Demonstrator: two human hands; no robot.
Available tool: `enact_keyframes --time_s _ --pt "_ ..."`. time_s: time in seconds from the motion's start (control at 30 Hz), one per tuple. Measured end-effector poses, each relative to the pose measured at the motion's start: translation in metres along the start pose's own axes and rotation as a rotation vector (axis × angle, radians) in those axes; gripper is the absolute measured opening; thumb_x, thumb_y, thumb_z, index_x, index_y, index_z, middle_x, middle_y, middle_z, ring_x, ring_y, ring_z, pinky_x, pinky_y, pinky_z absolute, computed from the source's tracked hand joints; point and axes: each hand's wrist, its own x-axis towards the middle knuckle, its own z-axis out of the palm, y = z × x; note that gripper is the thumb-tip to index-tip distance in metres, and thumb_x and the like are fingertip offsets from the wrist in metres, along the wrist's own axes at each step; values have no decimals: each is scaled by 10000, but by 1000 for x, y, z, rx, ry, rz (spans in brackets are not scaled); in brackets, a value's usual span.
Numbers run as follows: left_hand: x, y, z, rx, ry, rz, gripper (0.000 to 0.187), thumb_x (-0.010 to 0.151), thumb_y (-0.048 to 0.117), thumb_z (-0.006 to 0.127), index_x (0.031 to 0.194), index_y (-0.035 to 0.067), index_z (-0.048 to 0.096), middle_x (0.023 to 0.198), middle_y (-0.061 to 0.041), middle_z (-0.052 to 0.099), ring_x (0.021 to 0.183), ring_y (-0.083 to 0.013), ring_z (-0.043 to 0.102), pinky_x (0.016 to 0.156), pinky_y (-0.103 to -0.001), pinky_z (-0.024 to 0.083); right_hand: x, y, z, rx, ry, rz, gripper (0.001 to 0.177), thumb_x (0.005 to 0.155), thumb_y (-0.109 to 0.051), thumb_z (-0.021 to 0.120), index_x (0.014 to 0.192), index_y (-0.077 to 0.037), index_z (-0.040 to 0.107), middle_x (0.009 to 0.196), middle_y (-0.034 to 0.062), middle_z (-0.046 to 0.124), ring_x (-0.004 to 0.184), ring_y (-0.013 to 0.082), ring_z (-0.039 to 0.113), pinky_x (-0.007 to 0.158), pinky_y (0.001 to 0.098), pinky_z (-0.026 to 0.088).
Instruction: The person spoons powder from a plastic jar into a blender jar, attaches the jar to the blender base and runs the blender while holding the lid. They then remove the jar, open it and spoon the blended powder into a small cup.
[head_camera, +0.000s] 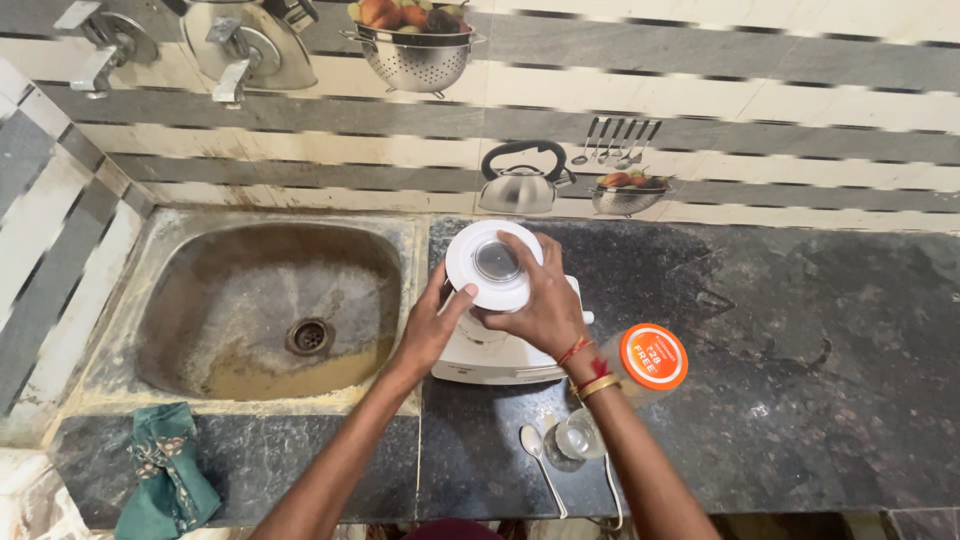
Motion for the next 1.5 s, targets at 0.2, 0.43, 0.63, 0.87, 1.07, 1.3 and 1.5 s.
enact_keyframes --time_s 0.2,0.43,0.63,0.87,1.07,1.3,1.5 --pt "18 0 -11 19 -62 0 704 922 325 651 1513 48 387 1451 -152 556 1345 -252 547 1117 -361 412 -22 -11 19 21 231 -29 1037 606 -263 926 1505 -120 429 1478 274 421 1411 455 430 1097 467 477" --pt "39 37 7 593 49 414 627 897 191 592 1474 1 437 1534 -221 488 1453 -358 444 1199 -469 350 -117 -8 70 63 249 2 965 872 -163 761 1591 40 150 1592 389 238 1476 524 291 1163 495 348" --pt "68 67 56 984 -44 288 545 973 425 602 1354 36 592 1451 -160 535 1418 -355 410 1109 -683 202 -189 28 117 68 94 370 959 791 -151 807 1531 30 224 1495 300 362 1391 466 391 1145 473 370" --pt "59 66 60 980 38 370 505 909 476 659 1225 86 711 1298 -109 678 1299 -297 531 1067 -549 306 -187 77 112 78 102 559 1018 794 -178 792 1570 7 161 1442 287 403 1260 462 515 987 464 507" --pt "56 62 58 934 69 421 452 903 427 690 1198 86 728 1266 -86 699 1273 -284 558 1086 -495 324 -175 91 107 -3 -14 644 966 834 -220 766 1591 -65 185 1340 266 543 1047 425 663 895 472 541" --pt "54 66 60 930 114 464 394 889 391 713 1152 99 747 1227 -80 714 1239 -286 578 1053 -498 351 -171 98 100 39 -130 621 926 847 -274 761 1568 -45 226 912 144 786 824 329 750 797 433 575" --pt "55 65 58 884 134 482 357 898 361 716 1142 104 756 1223 -78 722 1239 -288 587 1058 -486 365 -178 60 90 35 -84 534 675 869 -273 733 1467 -114 465 1013 71 775 746 268 752 714 423 581"
